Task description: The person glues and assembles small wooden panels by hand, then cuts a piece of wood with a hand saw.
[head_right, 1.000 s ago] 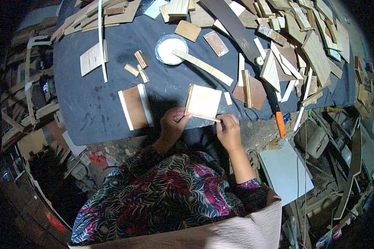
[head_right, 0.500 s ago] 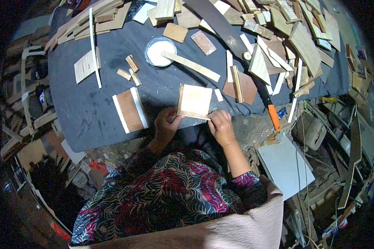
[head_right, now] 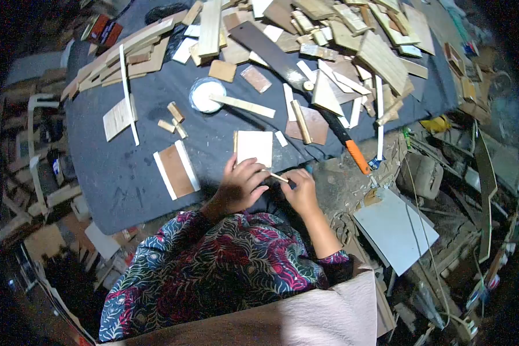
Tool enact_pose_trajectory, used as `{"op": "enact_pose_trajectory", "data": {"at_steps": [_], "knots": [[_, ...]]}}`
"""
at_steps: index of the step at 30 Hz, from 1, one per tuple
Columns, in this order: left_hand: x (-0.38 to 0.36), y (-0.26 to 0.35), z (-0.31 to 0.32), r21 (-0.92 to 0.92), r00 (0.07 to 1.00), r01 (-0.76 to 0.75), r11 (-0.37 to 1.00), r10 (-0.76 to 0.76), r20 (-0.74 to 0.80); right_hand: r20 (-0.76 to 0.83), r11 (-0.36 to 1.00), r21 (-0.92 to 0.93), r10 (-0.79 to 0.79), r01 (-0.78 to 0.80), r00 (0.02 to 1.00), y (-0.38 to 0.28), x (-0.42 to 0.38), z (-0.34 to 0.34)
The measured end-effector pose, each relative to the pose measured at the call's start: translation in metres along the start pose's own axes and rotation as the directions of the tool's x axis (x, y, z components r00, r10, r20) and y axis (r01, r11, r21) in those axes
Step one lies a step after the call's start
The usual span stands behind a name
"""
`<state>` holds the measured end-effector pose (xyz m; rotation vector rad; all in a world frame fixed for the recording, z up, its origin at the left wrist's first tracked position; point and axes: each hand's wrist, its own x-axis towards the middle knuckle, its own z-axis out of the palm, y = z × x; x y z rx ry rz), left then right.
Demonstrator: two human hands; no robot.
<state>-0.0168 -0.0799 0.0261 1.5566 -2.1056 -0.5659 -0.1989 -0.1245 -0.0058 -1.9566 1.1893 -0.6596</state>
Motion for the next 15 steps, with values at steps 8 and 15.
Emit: {"op": "enact_pose_trajectory", "data": {"at_steps": [8,15], "knots": [[0.032,0.013,0.028,0.012,0.995,-0.1,0.995,0.1,-0.02,0.132,0.308,0.794,0.755,-0.525,0.642,0.054,-0.027,-0.042],[0.063,0.033,0.037,-0.113,0.986,-0.163,0.98,0.165,0.009,-0.024,0.445,0.748,0.76,-0.493,0.65,0.074,-0.04,-0.112]]}}
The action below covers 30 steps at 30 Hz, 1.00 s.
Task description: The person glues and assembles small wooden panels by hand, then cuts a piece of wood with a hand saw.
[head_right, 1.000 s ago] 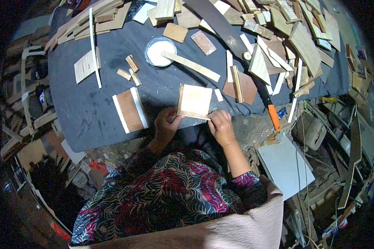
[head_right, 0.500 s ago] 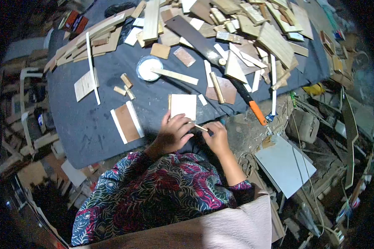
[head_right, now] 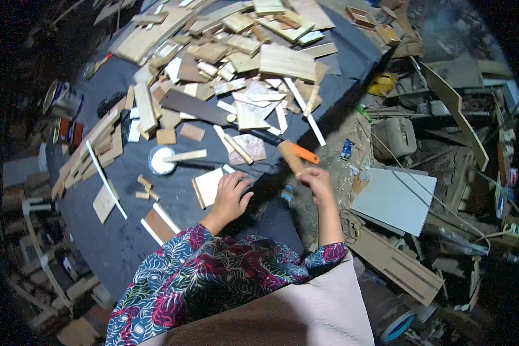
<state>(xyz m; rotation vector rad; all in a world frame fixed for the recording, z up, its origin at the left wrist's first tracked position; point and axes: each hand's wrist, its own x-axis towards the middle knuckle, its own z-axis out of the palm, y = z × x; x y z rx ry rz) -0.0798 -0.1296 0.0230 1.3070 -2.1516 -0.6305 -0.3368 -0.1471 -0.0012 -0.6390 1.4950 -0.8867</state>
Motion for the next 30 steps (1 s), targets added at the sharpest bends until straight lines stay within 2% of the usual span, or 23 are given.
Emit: {"op": "enact_pose_trajectory", "data": {"at_steps": [2,4,6,8,10,12,14,15,16,19,20,24,26,28,30], "knots": [[0.011,0.009,0.002,0.0,0.998,-0.065,0.998,0.064,0.029,0.093,0.978,-0.206,-0.004,0.023,0.996,0.0,-0.009,0.005],[0.026,0.024,0.003,0.005,0.989,-0.127,0.992,0.126,0.075,0.215,0.958,-0.286,0.064,0.0,0.974,0.009,-0.013,0.013],[0.039,0.029,0.009,0.014,0.983,-0.161,0.987,0.159,0.088,0.19,0.987,-0.156,0.063,-0.034,0.98,0.013,-0.006,0.01],[0.052,0.026,0.02,0.036,0.996,-0.084,0.996,0.083,0.04,0.058,0.998,0.065,0.001,-0.005,0.998,-0.002,0.013,-0.013],[0.078,0.026,0.028,0.049,0.994,-0.105,0.993,0.103,0.04,-0.023,0.982,0.189,0.004,0.001,1.0,-0.02,0.051,-0.048],[0.109,0.026,0.041,0.059,0.992,-0.115,0.992,0.112,0.051,0.03,0.957,0.285,0.038,-0.045,0.999,-0.032,0.103,-0.087],[0.154,0.035,0.053,0.011,0.989,-0.147,0.989,0.147,0.008,0.046,0.952,0.297,0.063,-0.074,0.997,-0.048,0.149,-0.112],[0.178,0.036,0.064,-0.021,0.988,-0.157,0.987,0.157,0.0,-0.03,0.974,0.205,0.104,-0.096,0.994,-0.051,0.171,-0.121],[0.203,0.039,0.073,-0.051,0.986,-0.165,0.985,0.165,-0.008,-0.033,0.969,0.231,0.1,-0.09,0.994,-0.06,0.187,-0.128],[0.274,0.049,0.108,-0.063,0.973,-0.228,0.972,0.23,0.015,-0.069,0.992,-0.045,0.111,-0.115,0.991,-0.073,0.227,-0.146],[0.294,0.05,0.123,-0.064,0.97,-0.238,0.969,0.241,0.03,-0.072,0.993,-0.028,0.114,-0.116,0.991,-0.073,0.237,-0.15],[0.355,0.039,0.185,-0.012,0.955,-0.276,0.961,0.275,0.106,-0.023,0.981,-0.178,0.08,-0.083,0.997,-0.077,0.262,-0.16],[0.372,0.032,0.208,0.058,0.953,-0.135,0.989,0.114,0.281,0.007,0.979,-0.172,0.116,-0.113,0.993,-0.075,0.269,-0.161],[0.384,0.027,0.222,0.094,0.949,-0.16,0.983,0.127,0.289,0.039,0.977,-0.159,0.151,-0.143,0.988,-0.074,0.272,-0.16],[0.39,0.021,0.23,0.116,0.92,-0.109,0.987,0.056,0.388,0.059,0.978,-0.148,0.158,-0.148,0.986,-0.072,0.274,-0.16]]}}
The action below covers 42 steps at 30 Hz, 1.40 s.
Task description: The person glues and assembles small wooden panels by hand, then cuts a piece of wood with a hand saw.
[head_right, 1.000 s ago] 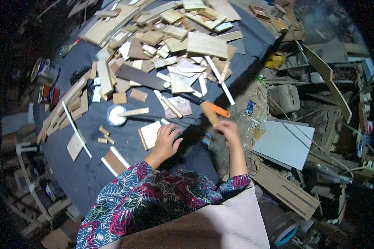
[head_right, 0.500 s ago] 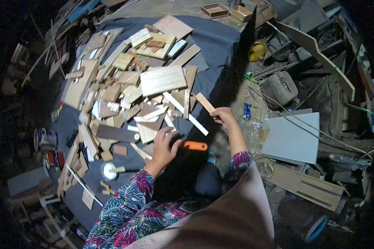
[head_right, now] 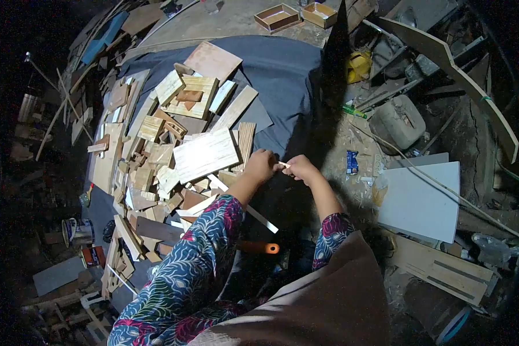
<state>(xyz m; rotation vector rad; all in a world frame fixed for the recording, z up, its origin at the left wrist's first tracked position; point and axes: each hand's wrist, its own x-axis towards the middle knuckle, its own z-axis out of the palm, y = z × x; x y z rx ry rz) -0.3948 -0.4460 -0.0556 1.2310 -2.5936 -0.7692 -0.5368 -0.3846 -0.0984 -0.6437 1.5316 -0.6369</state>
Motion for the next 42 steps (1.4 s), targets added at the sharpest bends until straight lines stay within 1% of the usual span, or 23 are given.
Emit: {"op": "enact_pose_trajectory", "data": {"at_steps": [5,8,10,12,13,14,16,18,20,22,24,25,28,29,30,31,32,33,34,36,39,41,42], "knots": [[0.012,-0.011,0.009,0.025,0.998,0.043,0.999,-0.044,0.049,0.044,0.987,0.158,0.005,-0.012,0.999,0.006,0.002,-0.003],[0.014,-0.022,0.015,-0.024,0.999,-0.036,0.999,0.036,-0.019,0.134,0.955,0.297,-0.043,0.001,0.99,0.013,0.008,-0.006],[0.013,-0.022,0.013,0.016,0.999,-0.013,1.0,0.012,0.031,0.105,0.97,0.241,-0.003,-0.022,0.994,0.009,0.006,-0.004],[0.013,-0.022,0.015,0.036,1.0,-0.014,0.999,0.013,0.029,-0.078,0.989,0.146,0.006,0.006,0.997,0.003,-0.004,0.002],[0.016,-0.019,0.012,0.041,0.999,-0.012,0.999,0.011,0.037,-0.364,0.95,-0.17,-0.308,0.262,0.879,0.004,-0.012,0.009],[0.017,-0.016,0.008,0.043,0.999,0.007,0.999,-0.009,0.044,-0.497,0.77,-0.52,-0.624,0.369,0.603,0.008,-0.026,0.019],[0.011,-0.016,0.009,0.042,0.998,0.014,0.999,-0.016,0.065,-0.436,0.518,-0.611,-0.851,0.599,0.291,-0.016,-0.096,0.052],[0.016,-0.017,0.009,0.008,0.993,0.052,0.999,-0.052,0.104,-0.199,0.405,-0.459,-0.914,0.791,0.353,-0.001,-0.144,0.101],[0.02,-0.026,0.015,0.008,0.992,0.018,1.0,-0.019,0.123,0.236,0.329,-0.716,-0.716,0.615,0.658,0.037,-0.161,0.156],[0.018,-0.027,0.016,0.004,0.994,-0.013,1.0,0.013,0.106,0.121,0.346,-0.751,-0.765,0.563,0.632,0.066,-0.161,0.195],[0.018,-0.022,0.011,0.007,0.994,-0.031,1.0,0.03,0.107,0.193,0.264,-0.87,-0.593,0.415,0.782,0.059,-0.153,0.215],[0.017,-0.022,0.009,0.023,0.992,-0.013,1.0,0.01,0.126,0.144,0.233,-0.904,-0.621,0.357,0.771,0.062,-0.15,0.222],[0.02,-0.021,0.007,0.025,0.986,0.004,1.0,-0.008,0.167,0.199,0.208,-0.885,-0.638,0.416,0.744,0.067,-0.15,0.223],[0.02,-0.02,0.006,0.032,0.984,-0.003,0.999,-0.003,0.177,0.201,0.429,-0.712,-0.635,0.557,0.746,0.07,-0.156,0.216],[0.021,-0.02,0.005,0.024,0.985,-0.028,0.999,0.024,0.169,0.094,0.471,-0.645,-0.733,0.602,0.674,0.083,-0.165,0.216],[0.021,-0.021,0.006,0.012,0.984,-0.028,1.0,0.026,0.177,0.12,0.489,-0.699,-0.638,0.521,0.76,0.079,-0.18,0.209],[0.021,-0.023,0.007,-0.001,0.982,-0.025,1.0,0.025,0.185,0.172,0.366,-0.809,-0.601,0.46,0.78,0.068,-0.204,0.198],[0.02,-0.022,0.008,0.015,0.984,-0.021,1.0,0.018,0.176,0.108,0.384,-0.792,-0.677,0.475,0.728,0.066,-0.225,0.19],[0.021,-0.022,0.008,0.029,0.986,-0.013,0.999,0.008,0.166,0.102,0.416,-0.791,-0.634,0.449,0.767,0.064,-0.245,0.182],[0.023,-0.021,0.006,0.012,0.982,0.006,1.0,-0.008,0.189,0.094,0.356,-0.858,-0.599,0.37,0.795,0.073,-0.274,0.173],[0.024,-0.024,0.006,-0.006,0.971,0.019,1.0,-0.017,0.238,0.096,0.279,-0.885,-0.674,0.373,0.733,0.086,-0.289,0.167],[0.025,-0.035,0.019,0.004,0.985,-0.137,0.991,0.136,0.111,0.084,0.23,-0.912,-0.705,0.339,0.705,0.085,-0.29,0.167],[0.023,-0.033,0.018,0.031,0.985,-0.156,0.987,0.153,0.077,0.033,0.259,-0.929,-0.653,0.265,0.756,0.082,-0.294,0.168]]}}
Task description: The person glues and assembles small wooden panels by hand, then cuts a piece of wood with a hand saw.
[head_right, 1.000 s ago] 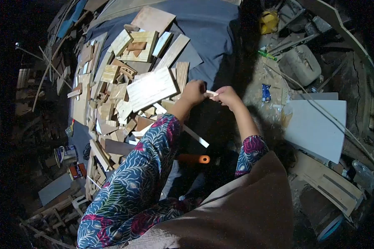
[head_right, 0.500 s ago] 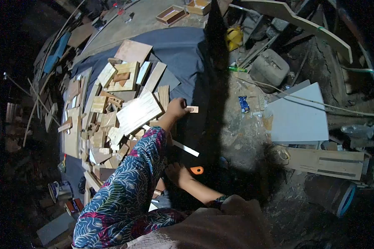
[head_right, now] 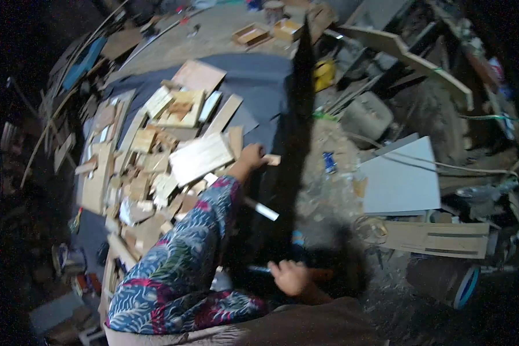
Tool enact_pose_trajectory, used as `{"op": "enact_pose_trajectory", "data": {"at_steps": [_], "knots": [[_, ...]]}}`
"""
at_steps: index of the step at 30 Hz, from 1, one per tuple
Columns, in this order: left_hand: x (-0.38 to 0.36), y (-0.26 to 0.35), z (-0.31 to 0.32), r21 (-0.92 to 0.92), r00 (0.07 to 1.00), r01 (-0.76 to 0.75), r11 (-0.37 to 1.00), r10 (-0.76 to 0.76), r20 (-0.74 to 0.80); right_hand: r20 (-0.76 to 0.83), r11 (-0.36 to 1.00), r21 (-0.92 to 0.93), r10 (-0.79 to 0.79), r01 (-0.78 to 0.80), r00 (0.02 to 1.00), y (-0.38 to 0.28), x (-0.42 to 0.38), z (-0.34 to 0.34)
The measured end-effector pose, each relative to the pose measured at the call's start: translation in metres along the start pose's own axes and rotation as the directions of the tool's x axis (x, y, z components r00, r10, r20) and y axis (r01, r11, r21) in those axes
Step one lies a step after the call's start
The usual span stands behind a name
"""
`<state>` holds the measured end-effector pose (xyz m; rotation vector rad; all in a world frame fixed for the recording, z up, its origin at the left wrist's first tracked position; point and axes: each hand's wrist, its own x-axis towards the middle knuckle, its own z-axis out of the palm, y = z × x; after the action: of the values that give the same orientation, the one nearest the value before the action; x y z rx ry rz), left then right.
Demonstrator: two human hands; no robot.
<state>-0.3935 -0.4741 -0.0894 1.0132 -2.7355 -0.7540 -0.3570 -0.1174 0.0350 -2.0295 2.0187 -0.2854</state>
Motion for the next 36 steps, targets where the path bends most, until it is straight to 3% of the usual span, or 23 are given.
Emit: {"op": "enact_pose_trajectory", "data": {"at_steps": [2,4,5,7,10,13,21,25,29,31,36], "knots": [[0.003,-0.014,0.014,0.014,0.995,-0.05,0.999,0.051,-0.084,0.083,0.999,0.043,-0.037,0.034,0.996,0.001,0.006,-0.024],[0.004,-0.013,0.007,0.029,0.999,-0.004,1.0,0.003,0.048,0.255,0.992,0.125,-0.013,-0.019,0.967,0.001,0.013,-0.067],[0.001,-0.012,0.006,0.018,0.999,0.019,1.0,-0.02,0.032,0.252,0.989,0.059,0.116,-0.135,0.961,-0.003,0.014,-0.082],[0.002,-0.009,0.005,0.017,0.997,0.063,0.998,-0.064,0.042,0.143,0.993,-0.044,0.117,-0.112,0.983,0.005,0.009,-0.105],[0.001,-0.001,-0.002,0.012,0.986,0.111,0.994,-0.112,0.121,0.126,0.983,-0.131,0.147,-0.131,0.981,0.023,0.0,-0.134],[0.001,0.004,-0.007,0.022,0.979,0.148,0.989,-0.149,0.139,0.124,0.981,-0.083,0.183,-0.174,0.975,0.041,-0.017,-0.146],[-0.003,0.005,-0.005,0.059,0.991,0.109,0.992,-0.113,0.066,0.106,0.985,0.01,0.172,-0.174,0.979,0.061,-0.031,-0.109],[0.001,0.002,-0.006,0.025,0.986,0.099,0.995,-0.101,0.129,0.048,0.969,0.14,0.198,-0.203,0.979,0.067,-0.032,-0.068],[0.0,0.002,-0.003,0.057,0.994,0.088,0.994,-0.091,0.061,0.094,0.955,0.11,0.266,-0.275,0.959,0.072,-0.049,-0.039],[0.002,-0.003,0.001,0.045,0.993,0.096,0.994,-0.098,0.062,0.246,0.864,0.246,0.383,-0.439,0.891,0.078,-0.073,-0.053],[0.003,-0.004,0.0,-0.018,0.991,0.097,0.995,-0.095,0.097,0.307,0.691,0.091,0.666,-0.717,0.68,0.103,-0.157,-0.102]]}}
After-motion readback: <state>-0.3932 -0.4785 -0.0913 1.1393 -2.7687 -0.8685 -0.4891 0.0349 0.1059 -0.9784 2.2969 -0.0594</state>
